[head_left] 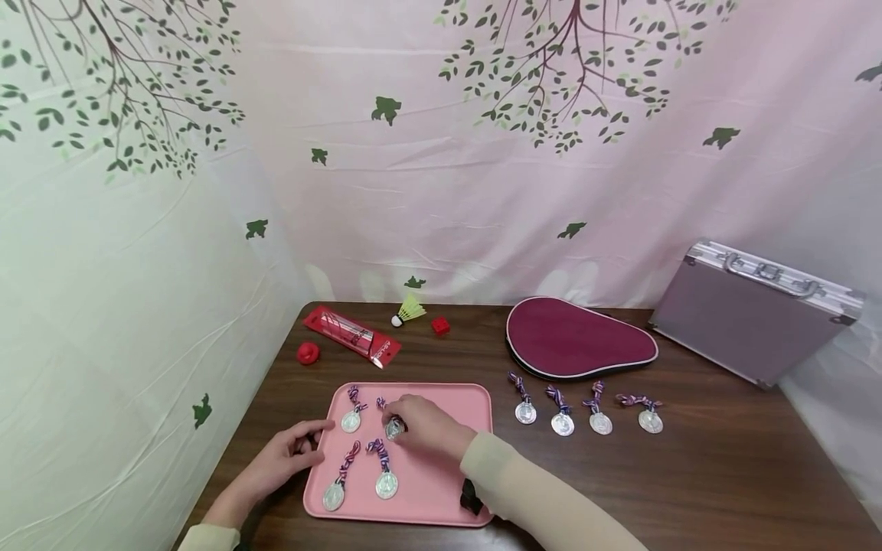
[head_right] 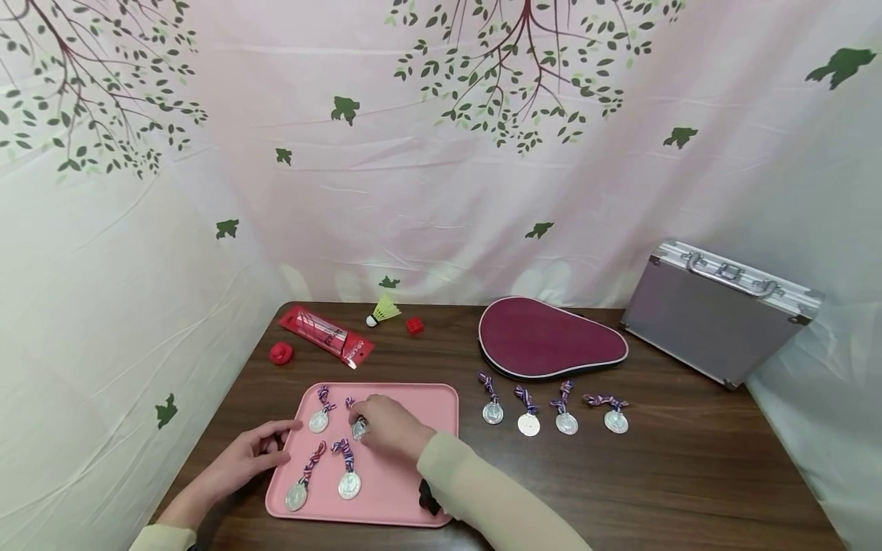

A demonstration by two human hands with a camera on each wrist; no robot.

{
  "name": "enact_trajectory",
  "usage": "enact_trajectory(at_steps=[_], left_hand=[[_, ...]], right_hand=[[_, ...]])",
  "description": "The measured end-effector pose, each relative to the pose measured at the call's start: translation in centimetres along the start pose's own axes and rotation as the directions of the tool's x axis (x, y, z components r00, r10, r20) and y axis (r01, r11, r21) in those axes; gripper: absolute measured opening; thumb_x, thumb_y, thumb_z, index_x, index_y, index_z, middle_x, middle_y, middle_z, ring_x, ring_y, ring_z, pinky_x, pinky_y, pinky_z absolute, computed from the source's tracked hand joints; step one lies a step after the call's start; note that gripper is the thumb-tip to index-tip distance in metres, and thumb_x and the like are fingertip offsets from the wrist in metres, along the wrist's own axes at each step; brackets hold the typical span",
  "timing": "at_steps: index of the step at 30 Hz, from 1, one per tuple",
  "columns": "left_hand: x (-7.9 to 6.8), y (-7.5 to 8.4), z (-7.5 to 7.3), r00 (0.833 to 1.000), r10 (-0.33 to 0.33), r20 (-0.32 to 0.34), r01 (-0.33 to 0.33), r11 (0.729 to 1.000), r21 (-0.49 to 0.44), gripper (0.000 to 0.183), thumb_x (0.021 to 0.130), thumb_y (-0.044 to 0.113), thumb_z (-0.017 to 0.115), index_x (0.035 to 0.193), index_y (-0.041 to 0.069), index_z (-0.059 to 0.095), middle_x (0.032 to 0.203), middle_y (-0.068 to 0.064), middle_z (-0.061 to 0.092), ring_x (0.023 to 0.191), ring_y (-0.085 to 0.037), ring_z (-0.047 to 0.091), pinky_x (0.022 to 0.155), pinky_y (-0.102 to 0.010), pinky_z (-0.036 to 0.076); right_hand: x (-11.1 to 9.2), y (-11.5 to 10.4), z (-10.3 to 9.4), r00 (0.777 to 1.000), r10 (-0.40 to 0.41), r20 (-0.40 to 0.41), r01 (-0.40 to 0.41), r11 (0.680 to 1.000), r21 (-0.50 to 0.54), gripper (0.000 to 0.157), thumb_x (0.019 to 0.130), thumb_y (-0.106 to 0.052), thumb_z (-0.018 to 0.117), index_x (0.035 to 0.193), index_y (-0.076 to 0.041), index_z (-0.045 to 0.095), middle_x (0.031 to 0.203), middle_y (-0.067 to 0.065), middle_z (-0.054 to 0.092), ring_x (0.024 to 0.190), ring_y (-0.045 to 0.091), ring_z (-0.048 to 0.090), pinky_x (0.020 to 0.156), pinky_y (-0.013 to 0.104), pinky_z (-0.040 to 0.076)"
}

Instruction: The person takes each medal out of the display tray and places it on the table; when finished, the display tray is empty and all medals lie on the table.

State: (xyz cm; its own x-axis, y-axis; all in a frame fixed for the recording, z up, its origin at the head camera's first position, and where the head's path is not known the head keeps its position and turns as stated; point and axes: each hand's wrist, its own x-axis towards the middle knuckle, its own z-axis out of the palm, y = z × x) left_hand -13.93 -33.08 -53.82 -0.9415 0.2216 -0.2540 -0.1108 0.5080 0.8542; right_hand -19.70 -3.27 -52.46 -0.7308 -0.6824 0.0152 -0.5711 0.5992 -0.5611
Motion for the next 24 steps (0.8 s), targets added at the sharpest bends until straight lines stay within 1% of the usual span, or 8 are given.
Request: enact_trajectory(at_steps=[1, 3, 6, 11, 15, 20, 24], left_hand=[[0.0, 0.0, 0.0, 1.0, 0.002, -0.002, -0.002, 1.0, 0.009, 0.045, 0.086, 0.018, 0.071, 0.128, 0.019, 0.057, 0.111, -0.012, 0.05, 0.084, -0.022, 0.047, 0.065, -0.025, 0.042], [0.3, -0.8, 0.0, 1.0, 0.004, -0.006, -0.004, 1.0, 0.013, 0.045, 0.085, 0.021, 0.072, 0.128, 0.022, 0.058, 0.11, -0.011, 0.05, 0.084, -0.021, 0.047, 0.065, -0.026, 0.042], [0.2, -0.7, 0.0, 1.0, 0.002, -0.01, -0.002, 1.0, 0.019, 0.045, 0.085, 0.021, 0.072, 0.128, 0.022, 0.058, 0.11, -0.01, 0.05, 0.084, -0.021, 0.047, 0.065, -0.026, 0.042], [0.2, -0.7, 0.0, 1.0, 0.006, -0.008, -0.006, 1.0, 0.016, 0.046, 0.085, 0.021, 0.072, 0.128, 0.022, 0.058, 0.11, -0.01, 0.05, 0.085, -0.022, 0.047, 0.066, -0.026, 0.042], [0.2, -0.6, -0.1, 1.0, 0.011, -0.003, -0.011, 1.0, 0.026, 0.046, 0.084, 0.023, 0.073, 0.127, 0.023, 0.058, 0.111, -0.01, 0.05, 0.085, -0.022, 0.047, 0.066, -0.026, 0.042], [0.2, -0.6, -0.1, 1.0, 0.007, -0.003, -0.007, 0.999, 0.032, 0.046, 0.084, 0.026, 0.073, 0.127, 0.024, 0.058, 0.111, -0.01, 0.05, 0.085, -0.021, 0.048, 0.066, -0.026, 0.043], [0.2, -0.6, -0.1, 1.0, -0.009, -0.001, 0.009, 1.0, 0.026, 0.047, 0.083, 0.027, 0.073, 0.128, 0.024, 0.058, 0.111, -0.009, 0.05, 0.086, -0.021, 0.048, 0.066, -0.027, 0.043]], right_hand=[[0.0, 0.2, 0.0, 1.0, -0.003, 0.003, 0.003, 1.0, 0.026, 0.022, 0.082, -0.013, 0.074, 0.103, -0.018, 0.069, 0.095, -0.01, 0.062, 0.088, 0.002, 0.053, 0.082, 0.021, 0.045], [-0.1, 0.6, 0.0, 1.0, -0.002, 0.013, 0.001, 0.997, 0.072, 0.025, 0.081, -0.013, 0.075, 0.105, -0.018, 0.07, 0.096, -0.012, 0.063, 0.087, 0.001, 0.054, 0.081, 0.02, 0.045], [-0.5, 1.1, -0.1, 1.0, -0.012, 0.023, 0.009, 0.991, 0.131, 0.026, 0.081, -0.013, 0.075, 0.106, -0.019, 0.07, 0.095, -0.014, 0.063, 0.083, 0.001, 0.053, 0.077, 0.018, 0.045], [-1.7, 1.8, -0.8, 0.998, -0.067, 0.019, 0.062, 0.983, 0.17, 0.028, 0.08, -0.01, 0.075, 0.106, -0.016, 0.07, 0.094, -0.013, 0.063, 0.081, 0.002, 0.053, 0.073, 0.017, 0.044], [-3.3, 2.5, -1.3, 0.994, -0.107, -0.006, 0.106, 0.981, 0.16, 0.029, 0.079, -0.012, 0.076, 0.107, -0.016, 0.069, 0.095, -0.012, 0.063, 0.082, 0.002, 0.054, 0.073, 0.016, 0.044], [-5.9, 3.7, -2.0, 0.987, -0.148, -0.068, 0.156, 0.979, 0.134, 0.03, 0.078, -0.014, 0.077, 0.107, -0.017, 0.07, 0.094, -0.011, 0.063, 0.08, 0.005, 0.055, 0.071, 0.016, 0.043], [-8.6, 4.5, -3.0, 0.984, -0.141, -0.11, 0.159, 0.973, 0.169, 0.03, 0.08, -0.016, 0.076, 0.109, -0.016, 0.069, 0.098, -0.009, 0.064, 0.083, 0.01, 0.057, 0.073, 0.021, 0.045]])
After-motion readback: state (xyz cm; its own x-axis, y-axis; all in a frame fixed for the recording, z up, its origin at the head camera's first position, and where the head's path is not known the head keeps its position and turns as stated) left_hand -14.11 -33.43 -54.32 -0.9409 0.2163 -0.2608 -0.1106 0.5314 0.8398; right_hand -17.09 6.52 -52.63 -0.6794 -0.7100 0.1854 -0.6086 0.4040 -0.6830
